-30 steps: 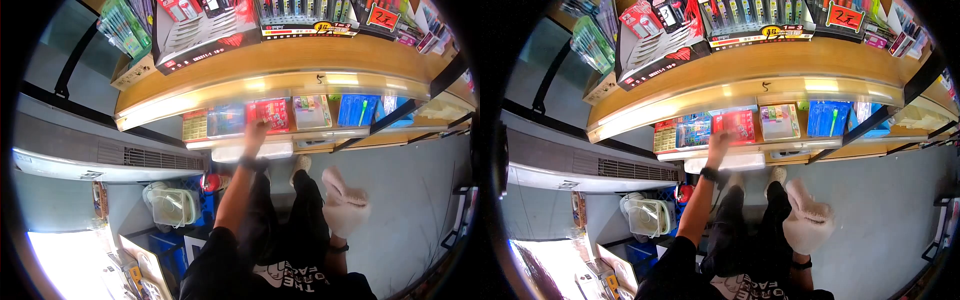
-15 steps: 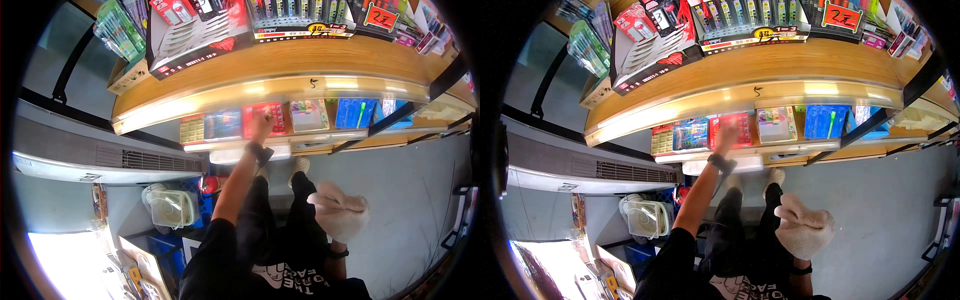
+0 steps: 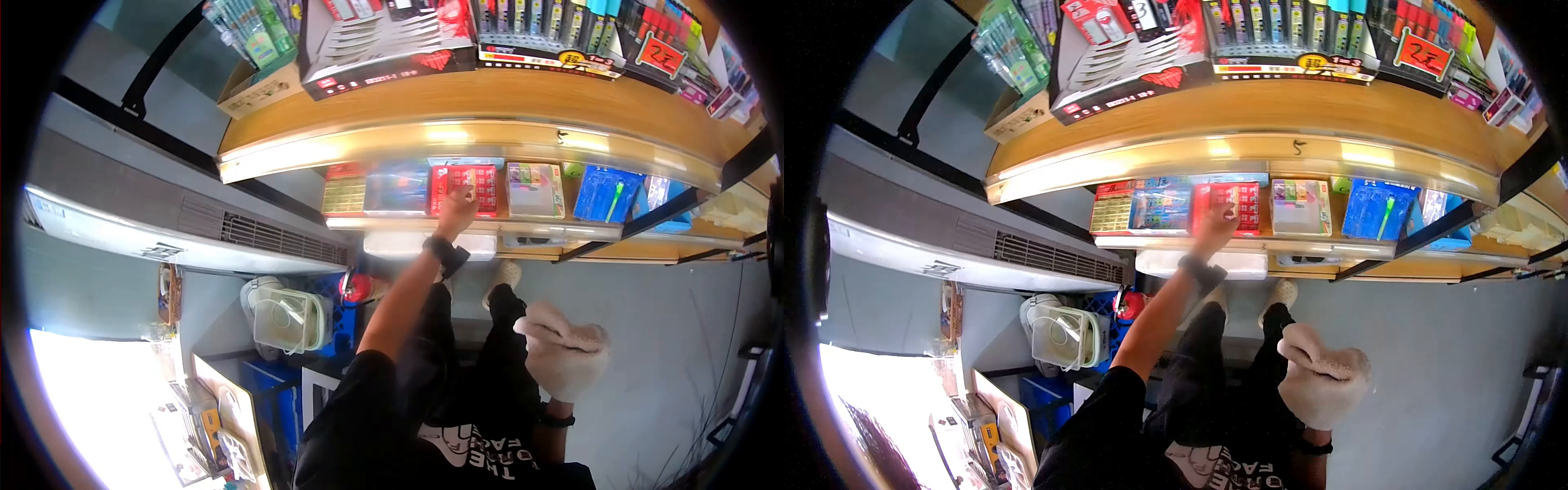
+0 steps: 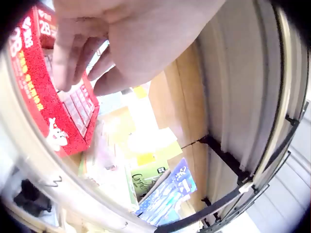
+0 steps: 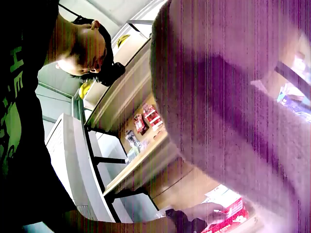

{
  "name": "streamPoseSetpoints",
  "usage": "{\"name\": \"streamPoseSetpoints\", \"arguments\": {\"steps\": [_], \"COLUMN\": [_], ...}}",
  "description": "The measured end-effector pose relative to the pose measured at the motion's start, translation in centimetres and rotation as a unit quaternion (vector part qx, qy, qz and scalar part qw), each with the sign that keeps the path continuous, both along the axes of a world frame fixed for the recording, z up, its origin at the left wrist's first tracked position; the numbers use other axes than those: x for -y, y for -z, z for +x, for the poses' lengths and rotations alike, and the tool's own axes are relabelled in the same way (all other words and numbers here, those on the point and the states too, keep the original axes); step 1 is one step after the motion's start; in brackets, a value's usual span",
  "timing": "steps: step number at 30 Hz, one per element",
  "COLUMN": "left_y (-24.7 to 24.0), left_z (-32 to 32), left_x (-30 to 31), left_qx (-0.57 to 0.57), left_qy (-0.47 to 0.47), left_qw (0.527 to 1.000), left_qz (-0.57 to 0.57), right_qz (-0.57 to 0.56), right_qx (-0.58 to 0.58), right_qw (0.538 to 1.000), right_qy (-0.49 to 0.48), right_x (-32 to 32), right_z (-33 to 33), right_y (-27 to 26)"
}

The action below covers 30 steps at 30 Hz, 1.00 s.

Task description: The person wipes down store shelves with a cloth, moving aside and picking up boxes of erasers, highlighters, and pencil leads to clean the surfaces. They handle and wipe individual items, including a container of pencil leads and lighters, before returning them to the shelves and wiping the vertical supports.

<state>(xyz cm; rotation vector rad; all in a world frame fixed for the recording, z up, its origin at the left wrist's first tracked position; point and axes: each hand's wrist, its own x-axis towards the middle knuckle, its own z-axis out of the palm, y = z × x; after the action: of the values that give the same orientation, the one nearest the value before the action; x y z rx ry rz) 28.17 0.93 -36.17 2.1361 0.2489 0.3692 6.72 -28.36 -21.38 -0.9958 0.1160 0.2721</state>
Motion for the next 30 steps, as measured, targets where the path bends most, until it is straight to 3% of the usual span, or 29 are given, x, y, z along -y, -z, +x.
{"name": "streamPoseSetpoints", "arguments": {"steps": [2,5,9,12,15,18,21,24,27,30], "left_y": [-2.3,-3.2,0.3,1.2,1.2,0.0,0.6,0.7,5.0,4.4], "left_z": [-1.8,-4.2,-5.1,-5.6,-5.4,-4.5,-4.5,-4.4,-3.8,-4.0], "left_x": [0.2,-1.9,-8.9,-11.8,-13.0,-13.0,-13.5,-14.4,-16.9,-17.9], "left_qx": [0.082,0.109,0.101,-0.012,-0.094,-0.204,-0.117,-0.073,-0.013,-0.095], "left_qy": [-0.002,-0.041,-0.095,-0.14,-0.123,-0.129,-0.168,-0.172,-0.163,-0.128], "left_qw": [0.996,0.988,0.952,0.942,0.924,0.941,0.947,0.966,0.984,0.986], "left_qz": [0.036,0.097,0.273,0.306,0.35,0.236,0.249,0.176,0.076,0.037], "right_qz": [-0.013,-0.033,-0.058,-0.064,-0.062,-0.064,-0.066,-0.07,-0.071,-0.073], "right_qx": [0.013,0.032,0.059,0.067,0.066,0.065,0.067,0.068,0.07,0.072], "right_qw": [1.0,0.998,0.993,0.992,0.994,0.995,0.995,0.995,0.995,0.994], "right_qy": [-0.019,-0.049,-0.088,-0.085,-0.058,-0.037,-0.029,-0.027,-0.031,-0.034], "right_x": [-0.5,-1.0,-1.4,-1.7,-2.0,-2.1,-2.2,-2.4,-2.6,-2.8], "right_z": [0.2,0.2,0.1,0.3,0.7,0.8,0.8,0.7,0.6,0.4], "right_y": [-0.8,-2.0,-3.3,-3.9,-4.2,-4.2,-4.5,-4.6,-4.7,-4.9]}}
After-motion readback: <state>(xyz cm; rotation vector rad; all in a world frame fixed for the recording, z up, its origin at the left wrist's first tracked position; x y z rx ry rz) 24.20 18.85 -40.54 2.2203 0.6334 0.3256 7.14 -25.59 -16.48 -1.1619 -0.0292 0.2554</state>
